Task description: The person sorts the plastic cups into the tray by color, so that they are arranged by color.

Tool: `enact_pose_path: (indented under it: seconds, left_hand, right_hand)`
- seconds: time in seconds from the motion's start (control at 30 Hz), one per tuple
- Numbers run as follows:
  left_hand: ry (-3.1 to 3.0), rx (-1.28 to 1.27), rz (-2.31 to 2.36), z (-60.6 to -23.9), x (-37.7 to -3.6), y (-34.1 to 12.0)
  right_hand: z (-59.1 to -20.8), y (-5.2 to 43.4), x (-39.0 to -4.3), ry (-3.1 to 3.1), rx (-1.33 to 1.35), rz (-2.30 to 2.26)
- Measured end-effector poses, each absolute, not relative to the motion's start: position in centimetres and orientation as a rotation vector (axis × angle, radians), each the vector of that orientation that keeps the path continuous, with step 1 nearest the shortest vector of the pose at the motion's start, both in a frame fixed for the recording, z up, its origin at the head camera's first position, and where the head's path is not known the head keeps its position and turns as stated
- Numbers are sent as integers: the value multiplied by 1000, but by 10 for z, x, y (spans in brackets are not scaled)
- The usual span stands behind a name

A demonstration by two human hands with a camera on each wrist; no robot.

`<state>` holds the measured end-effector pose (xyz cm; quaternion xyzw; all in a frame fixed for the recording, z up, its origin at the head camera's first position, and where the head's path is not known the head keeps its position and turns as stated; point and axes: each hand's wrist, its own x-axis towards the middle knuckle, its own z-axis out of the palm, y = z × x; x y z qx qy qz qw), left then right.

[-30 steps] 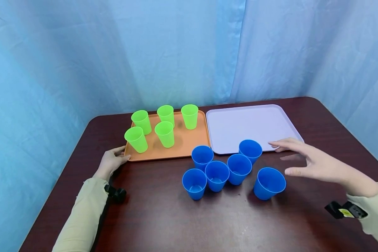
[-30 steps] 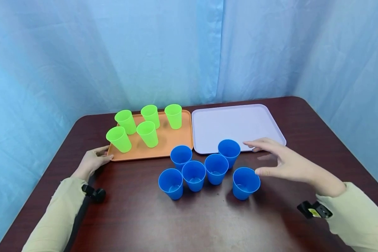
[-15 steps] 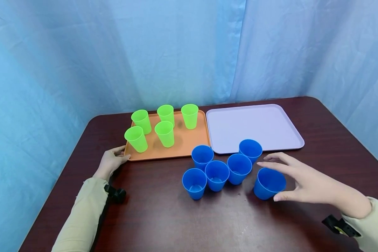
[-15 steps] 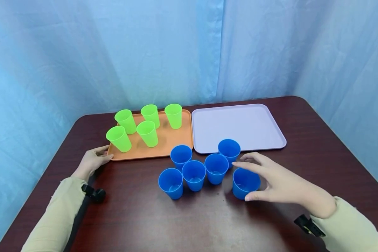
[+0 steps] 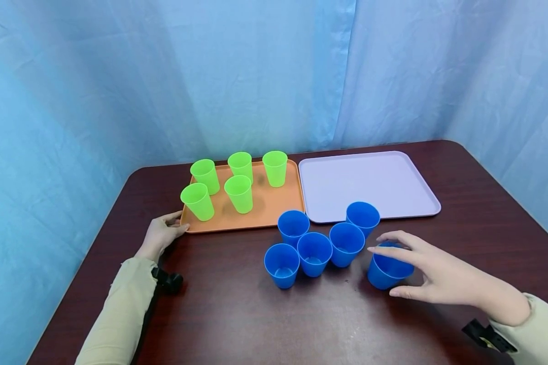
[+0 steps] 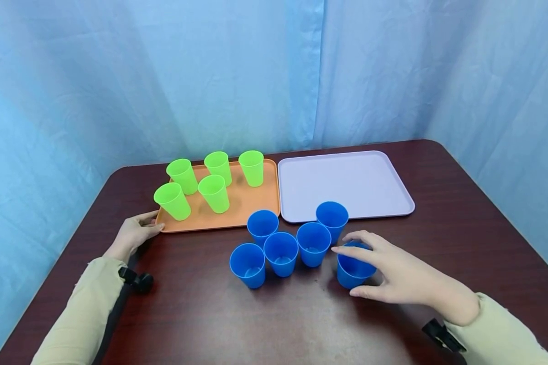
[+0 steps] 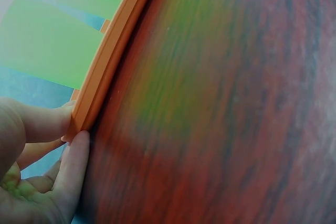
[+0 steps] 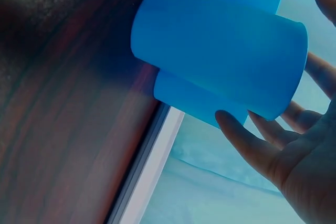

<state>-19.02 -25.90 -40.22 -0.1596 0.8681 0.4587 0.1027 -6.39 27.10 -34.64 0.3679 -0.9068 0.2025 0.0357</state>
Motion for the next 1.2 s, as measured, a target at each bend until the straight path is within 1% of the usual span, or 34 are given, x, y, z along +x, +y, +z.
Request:
enact_pose_path:
  seconds: [0.1, 0.4, 1.2]
  left_hand:
    - [2567, -467, 1349, -402, -190, -259]
    - [2561, -473, 1356, -403, -188, -258]
    - [2584, -482, 1347, -405, -191, -258]
  right_hand:
    - [-348, 271, -64, -2780, 1133, 604]
    - [-356, 271, -63, -2762, 1186, 822]
    - [-353, 272, -67, -2741, 1117, 797]
